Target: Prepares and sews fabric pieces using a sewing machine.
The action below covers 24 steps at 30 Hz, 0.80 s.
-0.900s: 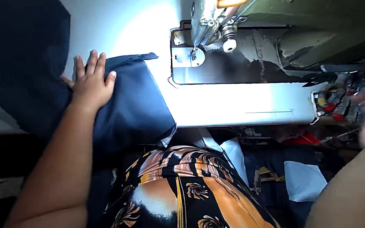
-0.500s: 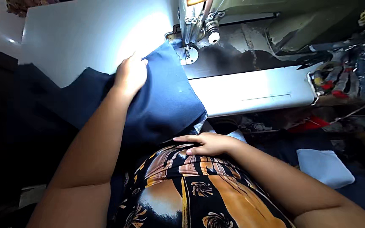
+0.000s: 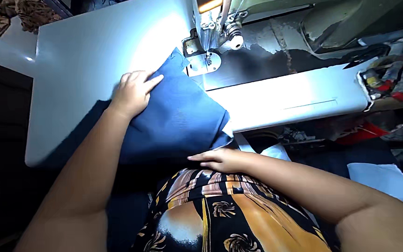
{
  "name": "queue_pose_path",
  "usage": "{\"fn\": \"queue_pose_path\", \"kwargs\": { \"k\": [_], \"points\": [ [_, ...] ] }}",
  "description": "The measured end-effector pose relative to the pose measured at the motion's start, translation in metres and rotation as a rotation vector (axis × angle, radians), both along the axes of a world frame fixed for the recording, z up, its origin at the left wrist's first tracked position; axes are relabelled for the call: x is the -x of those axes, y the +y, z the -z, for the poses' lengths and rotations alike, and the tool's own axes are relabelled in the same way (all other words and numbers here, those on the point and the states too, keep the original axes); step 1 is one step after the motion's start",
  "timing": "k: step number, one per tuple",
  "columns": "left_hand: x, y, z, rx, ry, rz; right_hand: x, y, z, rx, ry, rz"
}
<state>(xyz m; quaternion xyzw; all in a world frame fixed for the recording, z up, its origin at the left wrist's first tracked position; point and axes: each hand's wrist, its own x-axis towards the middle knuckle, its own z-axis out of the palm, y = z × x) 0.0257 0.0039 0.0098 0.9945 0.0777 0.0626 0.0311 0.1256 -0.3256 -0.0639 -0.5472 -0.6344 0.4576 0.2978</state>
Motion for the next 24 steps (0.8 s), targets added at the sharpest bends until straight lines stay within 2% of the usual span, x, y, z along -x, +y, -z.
{"fn": "queue_pose_path", "kwargs": {
  "k": [3,5,12,14,16,20,24],
  "points": [
    [0.021,-0.009,0.000,-0.108,0.124,0.174,-0.021,-0.051,0.015,-0.034,0.016,0.293],
    [0.029,-0.014,0.005,-0.093,0.147,0.254,-0.024,-0.072,0.021,0.021,0.094,0.422],
    [0.033,-0.011,0.010,-0.045,0.045,0.360,-0.031,-0.082,0.014,-0.092,0.282,0.574],
    [0.037,-0.013,0.009,-0.036,0.093,0.279,-0.033,-0.077,0.011,-0.091,0.317,0.612],
    [0.039,-0.020,0.006,0.011,0.048,0.143,-0.035,-0.072,0.010,-0.083,0.340,0.626],
    [0.026,-0.032,-0.006,0.326,0.005,-0.150,-0.034,-0.063,0.009,-0.074,0.364,0.622],
    [0.007,-0.028,-0.008,0.485,-0.043,-0.207,-0.032,-0.059,0.005,-0.085,0.373,0.606]
  ]
}}
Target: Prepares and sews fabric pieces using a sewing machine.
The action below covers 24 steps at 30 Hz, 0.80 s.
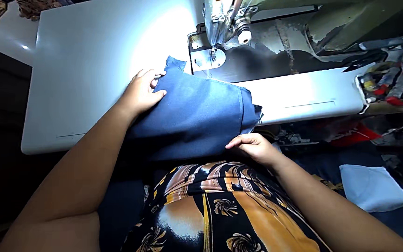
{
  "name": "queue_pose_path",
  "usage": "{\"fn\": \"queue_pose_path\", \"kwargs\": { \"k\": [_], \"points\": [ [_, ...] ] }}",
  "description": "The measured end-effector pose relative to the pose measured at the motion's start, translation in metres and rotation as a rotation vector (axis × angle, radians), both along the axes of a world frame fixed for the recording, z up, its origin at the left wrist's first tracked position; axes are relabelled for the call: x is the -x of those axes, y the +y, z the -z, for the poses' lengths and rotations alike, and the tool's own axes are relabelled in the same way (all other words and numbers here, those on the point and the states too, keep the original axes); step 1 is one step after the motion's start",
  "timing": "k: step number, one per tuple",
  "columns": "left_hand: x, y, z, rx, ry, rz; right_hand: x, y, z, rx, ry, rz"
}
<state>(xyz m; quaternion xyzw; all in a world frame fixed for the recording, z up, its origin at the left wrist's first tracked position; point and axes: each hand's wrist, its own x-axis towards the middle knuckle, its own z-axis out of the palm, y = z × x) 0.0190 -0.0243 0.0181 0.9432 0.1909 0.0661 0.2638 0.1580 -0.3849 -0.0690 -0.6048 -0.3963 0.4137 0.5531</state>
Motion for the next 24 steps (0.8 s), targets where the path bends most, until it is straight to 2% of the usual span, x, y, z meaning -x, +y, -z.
{"fn": "queue_pose_path", "kwargs": {
  "k": [3,8,12,15,18,22,24],
  "points": [
    [-0.012,0.006,-0.002,0.140,0.032,0.007,0.000,0.000,-0.005,0.020,-0.007,0.010],
    [-0.022,0.007,-0.007,0.253,0.060,0.082,0.000,-0.003,-0.005,0.019,-0.003,0.011],
    [-0.018,0.006,-0.003,0.247,0.020,0.042,-0.001,-0.002,-0.005,0.013,0.020,0.007],
    [-0.011,0.009,0.000,0.180,0.021,0.089,-0.005,0.000,-0.004,0.015,0.020,-0.013],
    [-0.005,0.011,0.002,0.048,0.027,0.113,-0.008,0.002,-0.003,-0.001,-0.017,-0.036],
    [0.003,0.013,0.001,-0.401,0.104,0.187,-0.011,0.001,-0.001,-0.012,-0.002,-0.035],
    [0.010,0.017,0.009,-0.561,0.182,0.243,-0.008,0.002,0.008,-0.026,0.040,-0.074]
  ]
}}
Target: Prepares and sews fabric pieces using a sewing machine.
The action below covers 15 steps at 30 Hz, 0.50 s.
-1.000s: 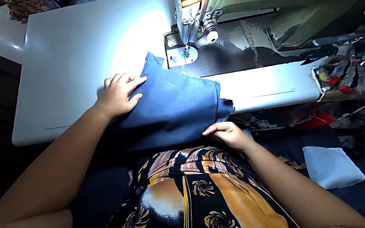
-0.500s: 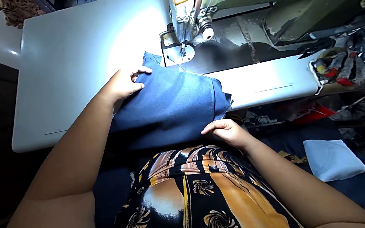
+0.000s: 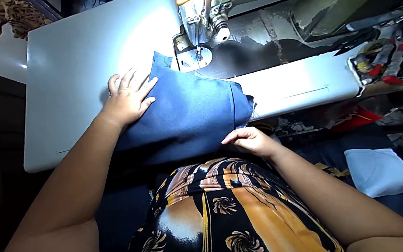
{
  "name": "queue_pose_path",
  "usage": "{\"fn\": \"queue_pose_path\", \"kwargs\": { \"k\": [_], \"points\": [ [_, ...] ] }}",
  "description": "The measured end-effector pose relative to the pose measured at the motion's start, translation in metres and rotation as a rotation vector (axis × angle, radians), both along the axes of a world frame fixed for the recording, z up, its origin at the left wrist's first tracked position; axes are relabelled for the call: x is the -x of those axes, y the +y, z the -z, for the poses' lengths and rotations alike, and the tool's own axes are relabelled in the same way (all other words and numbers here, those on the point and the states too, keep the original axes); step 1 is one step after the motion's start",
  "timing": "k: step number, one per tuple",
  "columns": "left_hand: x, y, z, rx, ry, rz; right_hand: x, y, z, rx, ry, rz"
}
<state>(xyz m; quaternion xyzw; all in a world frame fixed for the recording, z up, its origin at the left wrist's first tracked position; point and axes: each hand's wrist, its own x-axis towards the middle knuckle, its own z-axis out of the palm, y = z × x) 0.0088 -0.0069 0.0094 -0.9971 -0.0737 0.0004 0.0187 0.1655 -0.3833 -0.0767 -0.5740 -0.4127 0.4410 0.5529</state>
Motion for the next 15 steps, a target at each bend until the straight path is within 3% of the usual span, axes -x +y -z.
{"fn": "queue_pose_path", "kwargs": {
  "k": [4,6,11,15],
  "points": [
    [0.002,0.002,0.003,-0.008,0.072,0.050,0.012,0.006,0.015,0.160,-0.150,-0.269],
    [0.003,0.001,0.002,0.020,0.089,0.063,0.012,0.003,0.008,0.203,-0.225,-0.298],
    [0.007,-0.012,0.008,0.052,0.019,0.220,-0.035,-0.051,-0.026,0.072,-0.254,-0.023],
    [-0.023,-0.076,0.028,0.223,-0.132,0.217,-0.118,-0.093,-0.082,0.118,-0.435,0.235]
  ]
}}
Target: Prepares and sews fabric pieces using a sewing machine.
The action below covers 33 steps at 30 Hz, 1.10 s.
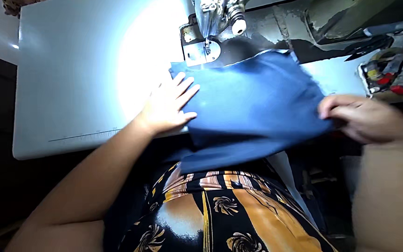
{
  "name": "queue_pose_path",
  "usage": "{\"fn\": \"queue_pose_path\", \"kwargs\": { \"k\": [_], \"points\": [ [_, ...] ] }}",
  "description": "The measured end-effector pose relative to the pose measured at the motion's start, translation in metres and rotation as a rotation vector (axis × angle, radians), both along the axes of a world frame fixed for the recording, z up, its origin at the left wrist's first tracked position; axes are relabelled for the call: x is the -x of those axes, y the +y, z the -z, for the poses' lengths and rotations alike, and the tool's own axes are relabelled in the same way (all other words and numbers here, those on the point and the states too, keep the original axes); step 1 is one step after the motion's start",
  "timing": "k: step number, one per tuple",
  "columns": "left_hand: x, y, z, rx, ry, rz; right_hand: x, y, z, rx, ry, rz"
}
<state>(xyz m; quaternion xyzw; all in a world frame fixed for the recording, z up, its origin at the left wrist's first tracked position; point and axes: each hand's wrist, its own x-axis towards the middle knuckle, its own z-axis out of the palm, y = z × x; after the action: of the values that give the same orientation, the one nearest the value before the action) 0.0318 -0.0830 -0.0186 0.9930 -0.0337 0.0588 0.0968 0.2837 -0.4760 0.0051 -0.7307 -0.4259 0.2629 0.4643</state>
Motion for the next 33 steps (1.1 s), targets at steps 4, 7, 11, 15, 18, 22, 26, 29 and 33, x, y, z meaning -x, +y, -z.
{"fn": "queue_pose_path", "kwargs": {
  "k": [4,7,11,15,18,22,26,29,33],
  "points": [
    [-0.048,-0.048,0.000,0.113,0.044,-0.122,-0.080,-0.006,-0.036,0.434,-0.543,-0.004],
    [-0.059,-0.045,-0.003,0.149,0.082,-0.112,-0.057,0.049,-0.063,0.487,-0.751,-0.073],
    [-0.059,-0.030,-0.003,0.148,0.077,-0.026,0.006,0.160,-0.042,0.109,-0.821,-0.274],
    [-0.057,-0.020,-0.007,0.216,0.061,-0.035,0.016,0.208,-0.003,0.127,-0.715,-0.341],
    [-0.058,-0.015,-0.010,0.248,0.059,-0.045,0.012,0.206,0.008,0.089,-0.712,-0.308],
    [-0.059,-0.014,-0.011,0.198,0.087,-0.076,0.012,0.202,0.016,0.063,-0.719,-0.282],
    [-0.067,-0.003,-0.013,0.119,0.104,-0.113,0.005,0.215,0.014,0.088,-0.732,-0.296],
    [-0.073,0.004,-0.017,0.100,0.111,-0.126,-0.001,0.223,0.011,0.086,-0.730,-0.299],
    [-0.075,0.005,-0.019,0.111,0.134,-0.134,-0.001,0.223,0.013,0.064,-0.719,-0.281]
  ]
}}
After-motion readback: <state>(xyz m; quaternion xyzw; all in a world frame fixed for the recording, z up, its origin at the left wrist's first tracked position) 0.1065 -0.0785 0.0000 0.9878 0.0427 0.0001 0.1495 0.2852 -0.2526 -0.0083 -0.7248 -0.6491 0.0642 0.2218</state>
